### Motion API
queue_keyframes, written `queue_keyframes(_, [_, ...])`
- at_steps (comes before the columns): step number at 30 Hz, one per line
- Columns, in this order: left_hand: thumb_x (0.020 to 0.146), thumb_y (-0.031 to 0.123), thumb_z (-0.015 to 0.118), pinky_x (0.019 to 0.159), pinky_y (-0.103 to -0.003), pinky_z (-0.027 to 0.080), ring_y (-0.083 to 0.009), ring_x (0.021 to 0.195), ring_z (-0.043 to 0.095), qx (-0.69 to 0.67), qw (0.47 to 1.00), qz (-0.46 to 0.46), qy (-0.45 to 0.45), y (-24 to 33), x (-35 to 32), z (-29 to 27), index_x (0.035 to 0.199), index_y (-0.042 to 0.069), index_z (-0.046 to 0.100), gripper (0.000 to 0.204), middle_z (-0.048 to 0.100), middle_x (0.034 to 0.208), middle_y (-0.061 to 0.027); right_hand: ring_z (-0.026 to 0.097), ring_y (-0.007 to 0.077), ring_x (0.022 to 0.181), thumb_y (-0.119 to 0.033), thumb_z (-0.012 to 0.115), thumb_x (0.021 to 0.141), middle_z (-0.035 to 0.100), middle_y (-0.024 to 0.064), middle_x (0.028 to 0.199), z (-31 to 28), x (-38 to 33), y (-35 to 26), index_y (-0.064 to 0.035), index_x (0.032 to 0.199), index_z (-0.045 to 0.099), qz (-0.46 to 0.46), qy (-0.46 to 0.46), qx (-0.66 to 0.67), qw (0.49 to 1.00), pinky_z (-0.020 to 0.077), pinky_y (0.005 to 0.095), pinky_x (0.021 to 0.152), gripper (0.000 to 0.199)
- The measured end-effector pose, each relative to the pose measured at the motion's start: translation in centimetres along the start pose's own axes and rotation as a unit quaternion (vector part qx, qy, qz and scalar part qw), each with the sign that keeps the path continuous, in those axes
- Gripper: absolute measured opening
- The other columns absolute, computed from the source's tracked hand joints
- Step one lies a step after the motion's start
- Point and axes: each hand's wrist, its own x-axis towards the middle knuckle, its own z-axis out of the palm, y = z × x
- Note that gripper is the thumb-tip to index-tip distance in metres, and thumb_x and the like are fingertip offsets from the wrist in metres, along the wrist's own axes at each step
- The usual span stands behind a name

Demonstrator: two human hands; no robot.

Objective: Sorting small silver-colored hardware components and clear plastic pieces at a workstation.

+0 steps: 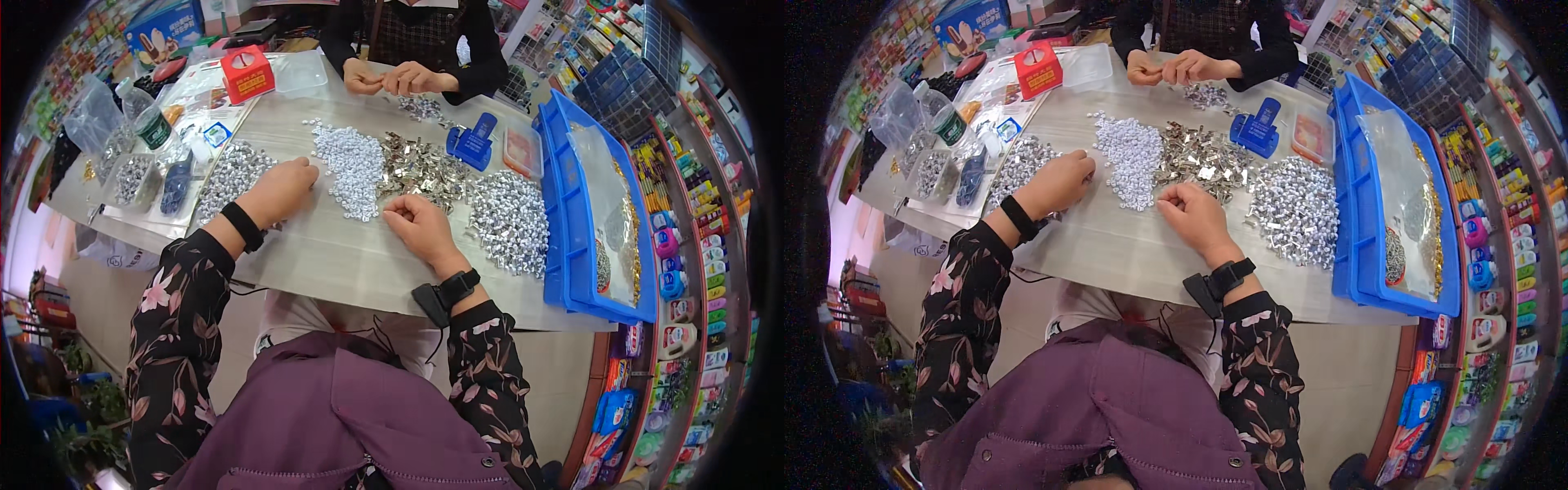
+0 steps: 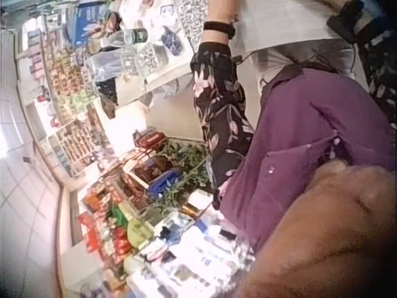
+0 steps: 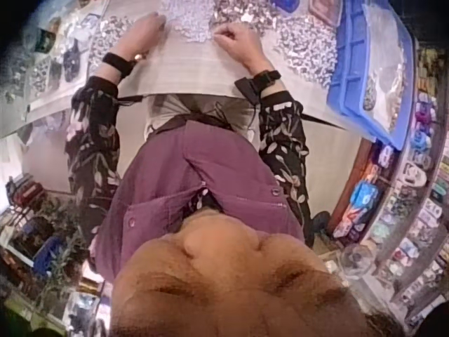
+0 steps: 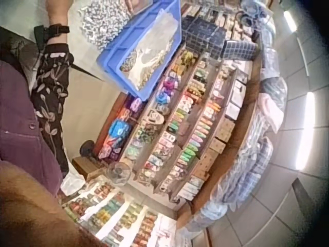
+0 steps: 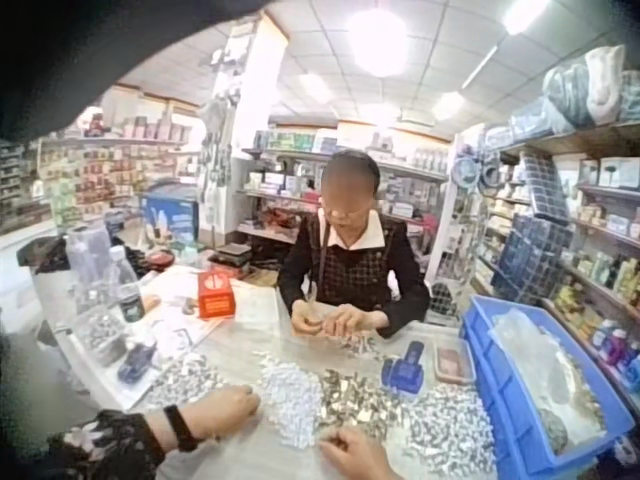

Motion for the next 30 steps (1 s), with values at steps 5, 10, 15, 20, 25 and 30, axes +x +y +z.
queue_keyframes(5, [0.076,0.007,0.052,0.067,-0.042,0.046,-0.0354,0.076,0.056,-0.001,1.000,0.010,-0.006,0.0,0.0,0.1,0.080,0.002,0.052,0.006,0.053,0.085,-0.0159,0.054,0.0092,0.060,-0.019,0.064,0.077,0.060,0.0030,0.074,0.1,0.0,0.1,-0.0037,0.084,0.063,0.004,-0.005,0.000,1.000,0.0439,0.0232,0.057,0.017])
queue_keyframes(10, [0.076,0.007,0.053,0.067,-0.043,0.047,-0.0362,0.075,0.057,0.018,1.000,-0.002,-0.012,0.0,0.1,0.4,0.080,0.000,0.052,0.008,0.054,0.086,-0.0172,0.057,0.0150,0.061,-0.021,0.063,0.076,0.058,0.0043,0.074,0.4,-0.1,0.2,-0.0080,0.081,0.064,-0.004,0.014,0.023,1.000,0.0452,0.0268,0.057,0.014])
queue_keyframes(15, [0.076,0.008,0.054,0.067,-0.043,0.048,-0.0362,0.075,0.057,0.065,0.997,-0.027,-0.022,0.0,-0.1,0.9,0.080,-0.001,0.052,0.010,0.054,0.086,-0.0187,0.056,0.0130,0.061,-0.019,0.064,0.076,0.059,0.0042,0.074,0.1,-0.4,0.1,-0.0055,0.083,0.063,-0.011,0.012,0.025,1.000,0.0452,0.0252,0.058,0.015])
queue_keyframes(20, [0.075,0.010,0.055,0.066,-0.043,0.049,-0.0362,0.074,0.058,0.059,0.998,-0.008,-0.005,-0.1,-0.1,0.3,0.079,-0.002,0.053,0.012,0.054,0.086,-0.0194,0.057,0.0130,0.062,-0.019,0.064,0.077,0.059,0.0045,0.075,0.2,-0.4,0.4,-0.0049,0.083,0.063,-0.010,0.005,0.026,1.000,0.0456,0.0252,0.058,0.015])
queue_keyframes(25, [0.075,0.013,0.057,0.068,-0.043,0.048,-0.0363,0.075,0.058,0.043,0.999,-0.025,0.012,1.0,1.1,-0.6,0.079,-0.002,0.056,0.016,0.054,0.086,-0.0198,0.059,0.0146,0.063,-0.020,0.063,0.076,0.060,0.0050,0.075,0.1,-0.5,0.6,-0.0057,0.083,0.063,-0.008,0.011,0.048,0.999,0.0466,0.0260,0.059,0.016])
queue_keyframes(30, [0.074,0.016,0.056,0.070,-0.044,0.046,-0.0369,0.077,0.057,0.009,0.998,-0.057,0.030,0.8,3.1,0.9,0.080,-0.002,0.057,0.019,0.056,0.082,-0.0209,0.056,0.0071,0.065,-0.015,0.065,0.078,0.060,0.0017,0.076,0.1,-0.5,0.5,-0.0024,0.085,0.062,-0.008,0.002,0.067,0.998,0.0449,0.0211,0.060,0.014])
